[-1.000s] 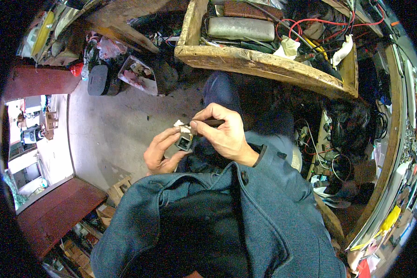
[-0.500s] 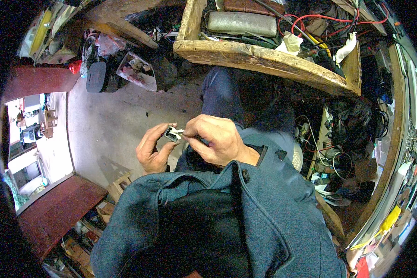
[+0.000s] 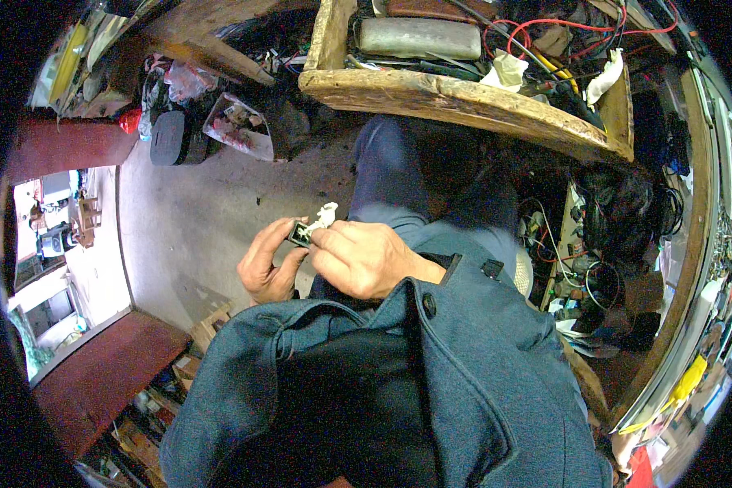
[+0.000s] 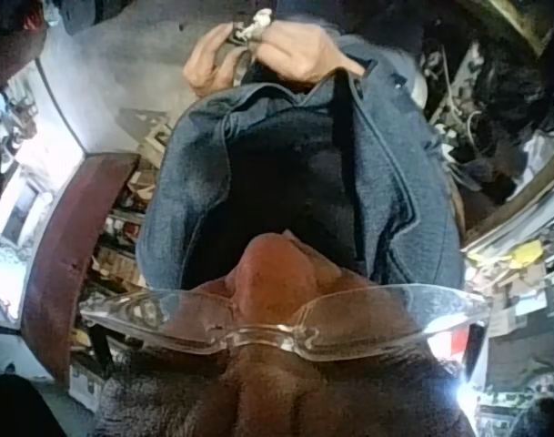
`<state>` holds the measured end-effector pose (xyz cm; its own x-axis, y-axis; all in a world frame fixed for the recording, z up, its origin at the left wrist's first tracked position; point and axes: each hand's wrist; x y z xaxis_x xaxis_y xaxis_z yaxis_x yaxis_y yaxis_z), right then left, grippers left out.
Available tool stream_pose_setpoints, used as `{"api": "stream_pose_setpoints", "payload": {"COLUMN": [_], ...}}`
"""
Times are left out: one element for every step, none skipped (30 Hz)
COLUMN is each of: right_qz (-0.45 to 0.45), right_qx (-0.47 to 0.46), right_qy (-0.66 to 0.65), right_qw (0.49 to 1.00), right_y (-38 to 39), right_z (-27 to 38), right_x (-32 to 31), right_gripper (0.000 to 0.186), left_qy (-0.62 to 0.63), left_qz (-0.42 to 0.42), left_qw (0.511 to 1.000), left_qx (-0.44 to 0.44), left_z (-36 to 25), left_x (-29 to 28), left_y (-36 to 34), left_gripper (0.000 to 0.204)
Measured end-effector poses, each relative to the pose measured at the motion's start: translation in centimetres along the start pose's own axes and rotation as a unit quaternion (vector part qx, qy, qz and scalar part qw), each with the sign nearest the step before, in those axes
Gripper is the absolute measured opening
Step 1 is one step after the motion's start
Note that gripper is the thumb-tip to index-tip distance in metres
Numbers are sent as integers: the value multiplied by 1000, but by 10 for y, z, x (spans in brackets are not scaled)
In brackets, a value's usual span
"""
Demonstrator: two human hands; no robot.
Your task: The person cleans a small black electronic component with a white cloth, then uses pliers to strip and insert wires into the component. They repeatedly adjust the wires and the component while seated at a cluttered workbench.
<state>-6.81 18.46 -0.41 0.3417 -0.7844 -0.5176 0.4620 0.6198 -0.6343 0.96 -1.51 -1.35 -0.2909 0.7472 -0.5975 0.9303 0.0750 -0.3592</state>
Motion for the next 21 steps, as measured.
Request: {"api": "stream_pose_setpoints", "payload": {"right_qz": [-1, -2, -7, -6, -7, -7, -61, -74, -89, -105, -100, -103, -106, -108, -113, -107, -97, -84, -92, -83, -74], "right_qx": [-9, -19, -30, -11, 10, 30, 106, 191, 226, 260, 288, 330, 370, 407, 409, 324, 233, 137, 105, 97, 88], "right_qy": [15, 28, 35, 5, -18, -42, -103, -172, -217, -261, -298, -346, -392, -437, -415, -332, -241, -146, -139, -127, -114], "right_qw": [1000, 999, 999, 1000, 1000, 999, 987, 964, 945, 924, 904, 872, 836, 795, 804, 879, 937, 976, 980, 984, 987], "right_y": [0, -1, 0, 1, 2, 4, 3, 3, 6, 8, 7, 8, 8, 7, 9, 7, 5, 3, -1, 1, 3], "right_z": [3, 5, 5, 5, 3, 1, 0, 0, -1, -2, -1, -2, -2, -3, -2, -2, -3, -3, -2, -2, -2], "right_x": [2, 3, 4, 4, 4, 4, 9, 8, 10, 12, 9, 10, 11, 11, 16, 16, 16, 16, 15, 16, 17], "right_gripper": [21, 22, 23, 22, 21, 21, 19, 17, 15, 14, 13, 12, 12, 12, 14, 16, 18, 20, 26, 26, 26], "left_qy": [3, 5, 6, 4, 6, 8, 10, 11, 12, 28, 44, 60, 59, 57, 55, 47, 40, 34, 35, 36, 37], "left_qz": [-3, -5, -8, -11, -13, -14, -14, -13, -13, -13, -13, -13, -18, -22, -26, -25, -25, -25, -24, -26, -28], "left_qw": [1000, 1000, 1000, 1000, 1000, 1000, 1000, 1000, 1000, 999, 998, 997, 997, 997, 997, 997, 997, 996, 995, 995, 994], "left_qx": [-4, -8, -13, -17, -16, -17, -17, -19, -21, -28, -35, -42, -42, -43, -43, -55, -68, -81, -87, -94, -100], "left_z": [-1, -4, -6, -6, -3, -2, -1, 0, 1, 3, 5, 7, 8, 9, 9, 8, 8, 8, 8, 9, 10], "left_x": [0, -1, -2, -3, -2, -1, -1, -1, -2, -1, 0, 1, 2, 2, 2, 2, 1, 1, 1, 1, 1], "left_y": [-1, -2, -2, -1, 0, 1, 2, 3, 4, 7, 9, 11, 13, 12, 11, 10, 12, 13, 13, 13, 14], "left_gripper": [47, 47, 47, 46, 46, 45, 45, 45, 44, 45, 46, 47, 46, 46, 46, 46, 45, 45, 45, 45, 45]}}
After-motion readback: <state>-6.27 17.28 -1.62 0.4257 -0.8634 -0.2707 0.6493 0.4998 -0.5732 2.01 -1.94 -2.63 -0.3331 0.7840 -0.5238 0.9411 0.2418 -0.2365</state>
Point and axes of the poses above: each hand's wrist, its own y-axis away from the middle knuckle, its own x-axis out of the palm, z = x × y, and after that the axes turned 4 degrees about -y, right-handed
